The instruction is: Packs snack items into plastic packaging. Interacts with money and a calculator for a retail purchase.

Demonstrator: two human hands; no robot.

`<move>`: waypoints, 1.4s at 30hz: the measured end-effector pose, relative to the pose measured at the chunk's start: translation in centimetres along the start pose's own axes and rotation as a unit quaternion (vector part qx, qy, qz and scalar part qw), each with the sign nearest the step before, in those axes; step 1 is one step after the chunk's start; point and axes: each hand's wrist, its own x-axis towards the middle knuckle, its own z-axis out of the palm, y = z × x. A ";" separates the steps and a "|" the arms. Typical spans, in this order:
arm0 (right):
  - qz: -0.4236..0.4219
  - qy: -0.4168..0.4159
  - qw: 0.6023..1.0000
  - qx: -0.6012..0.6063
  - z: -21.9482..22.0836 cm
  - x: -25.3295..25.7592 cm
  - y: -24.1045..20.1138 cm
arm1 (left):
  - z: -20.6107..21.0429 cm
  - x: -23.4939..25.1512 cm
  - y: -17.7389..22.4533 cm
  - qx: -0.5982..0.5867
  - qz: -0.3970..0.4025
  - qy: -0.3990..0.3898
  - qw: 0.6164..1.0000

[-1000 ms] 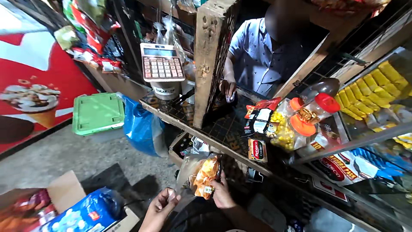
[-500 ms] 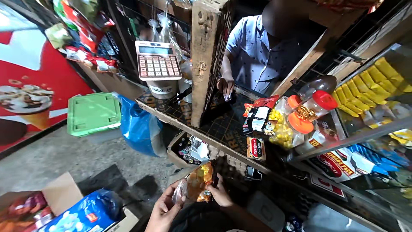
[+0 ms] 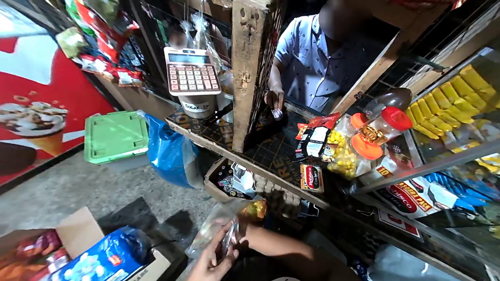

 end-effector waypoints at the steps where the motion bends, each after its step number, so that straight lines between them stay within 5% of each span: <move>1: 0.041 -0.017 0.999 0.008 -0.7 0.0 -1.1 | 0.0 -0.1 0.1 0.007 0.003 -0.010 1.000; 12: 0.189 -0.165 0.948 -0.195 0.5 4.4 -2.0 | -0.6 -1.0 -0.7 0.021 -0.042 -0.007 0.999; 15: -0.028 -0.011 0.997 -0.070 2.2 1.4 5.5 | -0.6 -0.6 -1.5 0.038 -0.004 -0.009 0.999; 22: 0.059 -0.049 0.995 -0.057 2.5 1.9 6.6 | -0.4 0.1 -1.9 0.084 -0.026 0.007 0.996; 28: 0.214 -0.178 0.950 -0.140 1.5 3.1 3.6 | -0.5 1.1 -1.5 0.264 -0.108 -0.049 0.957; 36: 0.142 -0.202 0.955 -0.164 1.7 3.4 5.2 | -0.1 2.4 -0.2 0.323 -0.255 -0.130 0.902; 42: 0.150 -0.176 0.961 -0.154 2.3 3.7 6.0 | 0.1 2.7 -0.4 0.343 -0.284 -0.133 0.885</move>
